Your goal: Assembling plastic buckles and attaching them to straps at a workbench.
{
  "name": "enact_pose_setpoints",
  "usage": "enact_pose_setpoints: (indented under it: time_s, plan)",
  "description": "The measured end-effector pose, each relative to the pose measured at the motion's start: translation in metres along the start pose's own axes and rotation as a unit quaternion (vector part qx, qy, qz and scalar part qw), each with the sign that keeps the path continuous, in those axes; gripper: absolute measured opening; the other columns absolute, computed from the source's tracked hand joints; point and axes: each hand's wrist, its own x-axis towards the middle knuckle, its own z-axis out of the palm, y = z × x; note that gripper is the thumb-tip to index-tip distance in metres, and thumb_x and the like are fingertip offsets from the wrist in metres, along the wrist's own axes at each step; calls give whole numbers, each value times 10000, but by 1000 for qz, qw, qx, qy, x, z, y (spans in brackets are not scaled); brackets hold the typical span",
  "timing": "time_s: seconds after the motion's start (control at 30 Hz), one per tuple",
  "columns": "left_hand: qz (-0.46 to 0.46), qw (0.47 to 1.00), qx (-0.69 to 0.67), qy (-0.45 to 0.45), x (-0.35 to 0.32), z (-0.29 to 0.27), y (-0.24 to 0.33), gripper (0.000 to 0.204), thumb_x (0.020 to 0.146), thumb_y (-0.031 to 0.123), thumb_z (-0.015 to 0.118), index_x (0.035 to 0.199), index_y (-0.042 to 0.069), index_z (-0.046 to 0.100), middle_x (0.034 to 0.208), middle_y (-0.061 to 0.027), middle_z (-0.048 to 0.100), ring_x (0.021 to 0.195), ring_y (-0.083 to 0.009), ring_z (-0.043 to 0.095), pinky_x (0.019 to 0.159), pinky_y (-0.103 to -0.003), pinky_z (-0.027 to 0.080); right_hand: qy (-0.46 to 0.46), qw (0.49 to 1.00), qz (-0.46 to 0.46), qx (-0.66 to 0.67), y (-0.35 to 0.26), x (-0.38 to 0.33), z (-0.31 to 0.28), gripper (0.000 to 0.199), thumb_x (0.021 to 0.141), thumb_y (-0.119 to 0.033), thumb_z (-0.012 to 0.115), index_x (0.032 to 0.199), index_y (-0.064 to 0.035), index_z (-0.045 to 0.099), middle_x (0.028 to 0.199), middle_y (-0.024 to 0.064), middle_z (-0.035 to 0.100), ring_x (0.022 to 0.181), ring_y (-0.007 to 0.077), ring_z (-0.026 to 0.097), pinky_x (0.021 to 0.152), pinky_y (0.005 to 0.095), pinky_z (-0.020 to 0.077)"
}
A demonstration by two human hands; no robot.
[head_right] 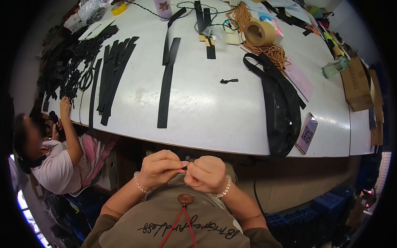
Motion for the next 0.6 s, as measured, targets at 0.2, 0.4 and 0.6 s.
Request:
enact_pose_setpoints:
  time_s: [0.2, 0.4, 0.6]
  plan:
    - [3, 1000, -6, 1, -4, 1, -2, 243, 727, 5, 761, 961, 41, 706, 807, -67, 636, 682, -175, 611, 589, -257, 500, 39, 987, 134, 76, -8, -4, 10, 134, 600, 51, 616, 703, -24, 576, 548, 47, 442, 427, 196, 441, 400, 307, 343]
    - [-71, 993, -73, 56, -4, 7, 8, 242, 701, -89, 721, 921, 6, 691, 844, -81, 663, 716, -173, 633, 615, -257, 507, 38, 997, 62, 32, -4, 10, 1, 135, 609, 35, 581, 730, -19, 606, 575, 54, 507, 459, 186, 492, 429, 286, 391]
    - [-130, 973, -162, 98, -11, 11, 1, 199, 712, -60, 711, 893, 9, 668, 858, -88, 682, 780, -186, 660, 695, -270, 521, 26, 998, 50, 26, -3, 10, 0, 132, 627, 27, 589, 751, -11, 610, 602, 59, 520, 473, 192, 501, 437, 292, 397]
